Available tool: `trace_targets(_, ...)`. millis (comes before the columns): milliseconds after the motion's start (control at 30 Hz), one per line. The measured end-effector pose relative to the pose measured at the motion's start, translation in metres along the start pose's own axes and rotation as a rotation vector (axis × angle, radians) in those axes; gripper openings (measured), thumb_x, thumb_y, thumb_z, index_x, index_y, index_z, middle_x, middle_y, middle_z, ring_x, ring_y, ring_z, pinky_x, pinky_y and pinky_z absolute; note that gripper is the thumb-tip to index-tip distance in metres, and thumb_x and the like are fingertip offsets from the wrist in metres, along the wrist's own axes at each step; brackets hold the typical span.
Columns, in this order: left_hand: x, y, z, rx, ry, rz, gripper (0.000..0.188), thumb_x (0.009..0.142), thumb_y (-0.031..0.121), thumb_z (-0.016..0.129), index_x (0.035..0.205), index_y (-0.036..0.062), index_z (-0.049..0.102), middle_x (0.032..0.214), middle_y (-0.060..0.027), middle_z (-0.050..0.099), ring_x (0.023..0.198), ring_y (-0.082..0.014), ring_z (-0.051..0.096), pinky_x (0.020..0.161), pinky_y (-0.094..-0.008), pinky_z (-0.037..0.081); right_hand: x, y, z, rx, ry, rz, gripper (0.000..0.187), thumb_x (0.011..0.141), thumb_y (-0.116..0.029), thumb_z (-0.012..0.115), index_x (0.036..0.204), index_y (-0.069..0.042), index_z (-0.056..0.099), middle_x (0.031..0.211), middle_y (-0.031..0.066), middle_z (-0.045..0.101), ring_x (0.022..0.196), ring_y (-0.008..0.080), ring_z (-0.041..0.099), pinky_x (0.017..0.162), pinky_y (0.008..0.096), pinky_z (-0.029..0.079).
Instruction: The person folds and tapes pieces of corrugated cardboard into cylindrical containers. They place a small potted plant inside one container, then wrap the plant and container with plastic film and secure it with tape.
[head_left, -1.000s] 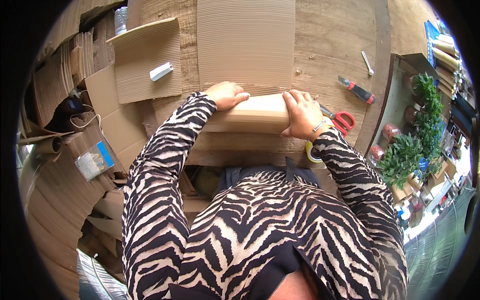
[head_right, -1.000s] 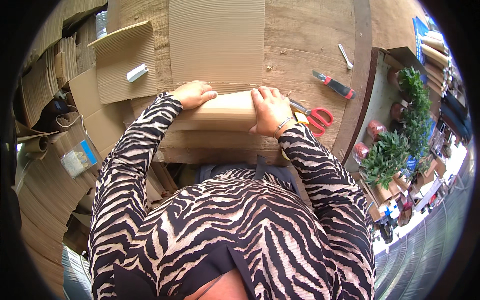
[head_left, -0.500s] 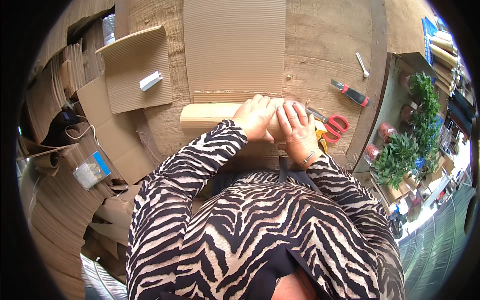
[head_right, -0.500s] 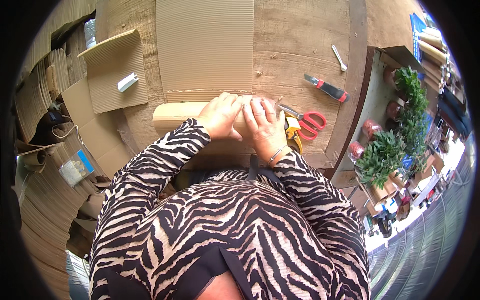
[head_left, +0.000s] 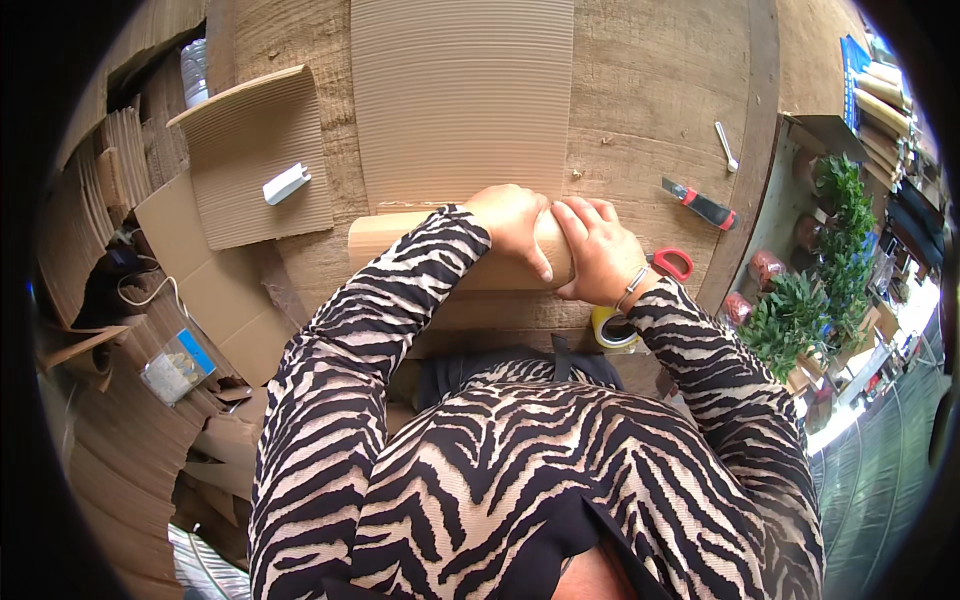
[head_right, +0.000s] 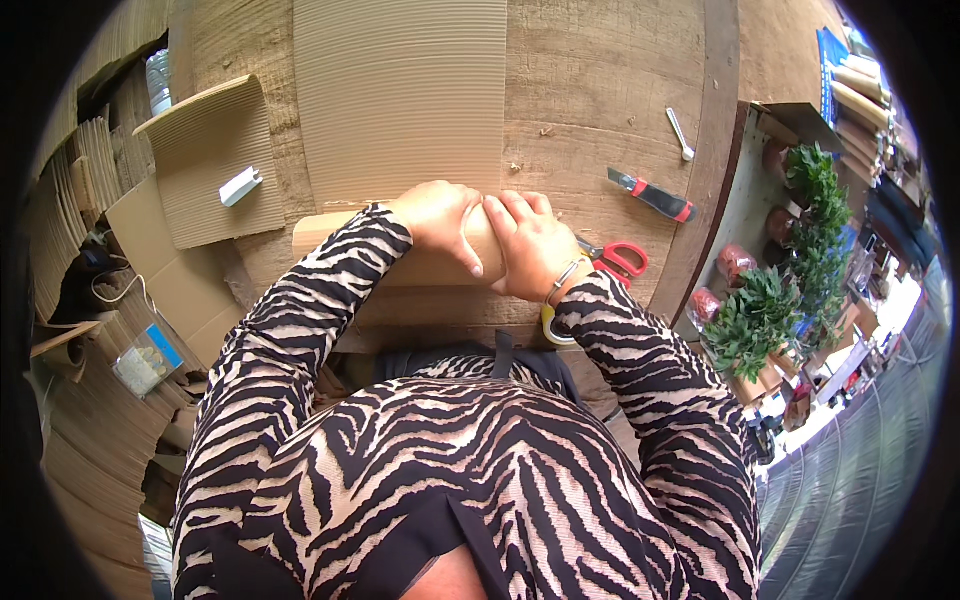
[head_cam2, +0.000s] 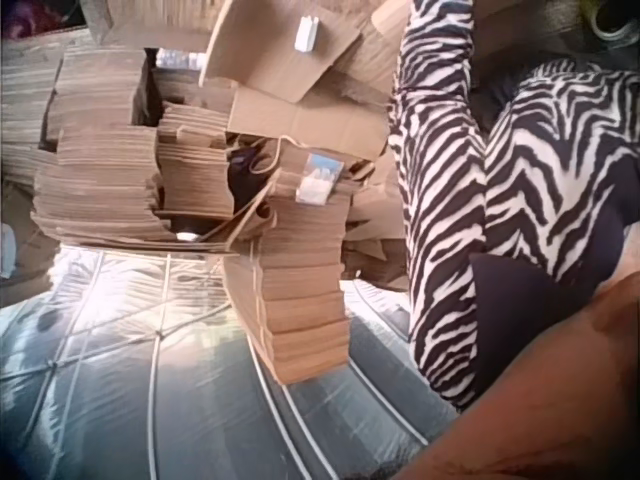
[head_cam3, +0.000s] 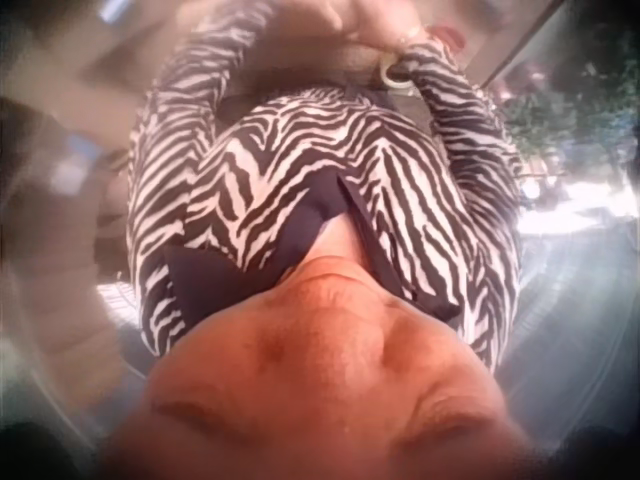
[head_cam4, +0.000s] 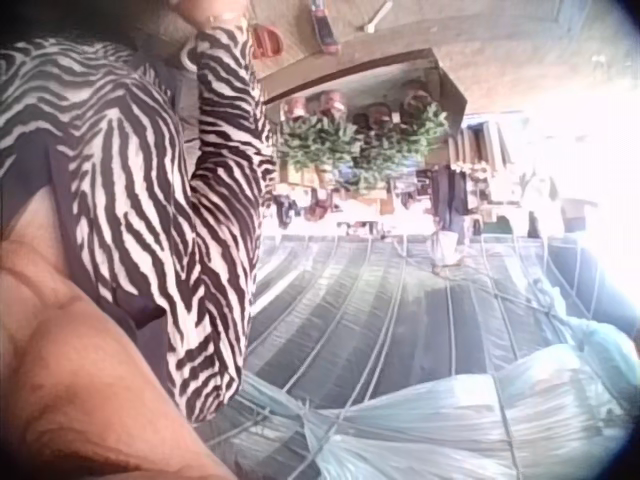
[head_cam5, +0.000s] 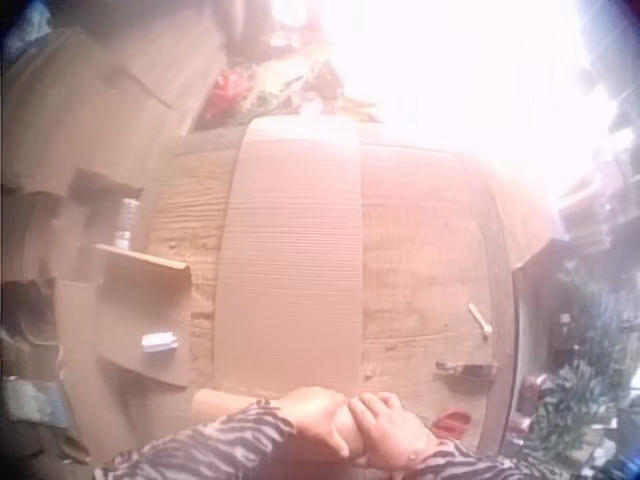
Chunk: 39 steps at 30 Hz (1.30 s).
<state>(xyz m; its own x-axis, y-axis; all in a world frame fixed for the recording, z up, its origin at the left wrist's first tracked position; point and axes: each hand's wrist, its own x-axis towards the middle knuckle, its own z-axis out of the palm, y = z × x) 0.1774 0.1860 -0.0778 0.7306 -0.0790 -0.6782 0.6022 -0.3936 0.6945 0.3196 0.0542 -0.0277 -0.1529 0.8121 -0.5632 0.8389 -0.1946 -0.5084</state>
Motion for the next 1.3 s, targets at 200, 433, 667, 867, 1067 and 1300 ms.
trace_targets(200,0.016,-0.018,-0.016,-0.165,-0.14,-0.009,0.088,0.05,0.058,0.086,0.112,0.0002,0.064,0.104,-0.0176,0.07,0.099,-0.0313,0.067,0.087,-0.0376,0.052,0.023,0.008,-0.018,0.006,-0.16,0.022,0.103,0.048,-0.032,0.089,0.135,-0.006,0.043,0.132,0.0172,0.049,0.121,0.0394,0.048,0.099,0.0446,0.047)
trace_targets(433,-0.003,-0.009,-0.024,-0.15,0.052,-0.066,0.103,0.056,0.054,0.085,0.133,-0.0032,0.046,0.128,-0.0209,0.057,0.119,-0.0327,0.055,0.099,-0.0415,0.045,0.051,0.02,-0.038,0.065,-0.362,0.037,0.107,0.047,-0.039,0.091,0.136,-0.006,0.042,0.126,0.0173,0.053,0.115,0.0408,0.051,0.097,0.0455,0.047)
trace_targets(667,-0.025,0.019,0.028,0.386,0.478,0.018,0.115,0.054,0.045,0.088,0.139,-0.0085,0.033,0.134,-0.0222,0.044,0.127,-0.0356,0.043,0.109,-0.0449,0.03,0.054,0.037,-0.033,0.171,-0.281,0.013,0.112,0.047,-0.042,0.092,0.138,-0.003,0.04,0.136,0.0176,0.046,0.122,0.0382,0.049,0.101,0.0436,0.045)
trace_targets(867,-0.025,0.023,0.023,0.394,0.451,0.011,0.113,0.053,0.045,0.089,0.138,-0.0073,0.036,0.134,-0.0214,0.046,0.127,-0.0338,0.044,0.11,-0.0433,0.032,-0.016,0.012,0.005,-0.025,0.3,-0.015,0.112,0.042,-0.019,0.092,0.141,-0.01,0.04,0.138,0.0151,0.041,0.127,0.0432,0.038,0.108,0.0476,0.039)
trace_targets(1067,-0.015,0.022,0.001,0.316,0.36,0.005,0.107,0.054,0.044,0.089,0.135,-0.007,0.039,0.13,-0.021,0.051,0.125,-0.0329,0.047,0.107,-0.0407,0.036,-0.005,0.021,-0.002,0.079,0.289,0.035,0.1,0.045,-0.017,0.089,0.136,-0.013,0.048,0.134,0.0145,0.043,0.123,0.039,0.043,0.099,0.0451,0.048)
trace_targets(1300,0.004,0.013,-0.037,0.208,0.165,-0.031,0.088,0.051,0.047,0.089,0.115,-0.0024,0.054,0.113,-0.0198,0.061,0.111,-0.0341,0.058,0.095,-0.0411,0.047,0.022,0.038,-0.027,0.14,0.055,0.057,0.11,0.045,-0.029,0.092,0.141,-0.012,0.042,0.132,0.0166,0.047,0.117,0.0407,0.047,0.098,0.0457,0.048)
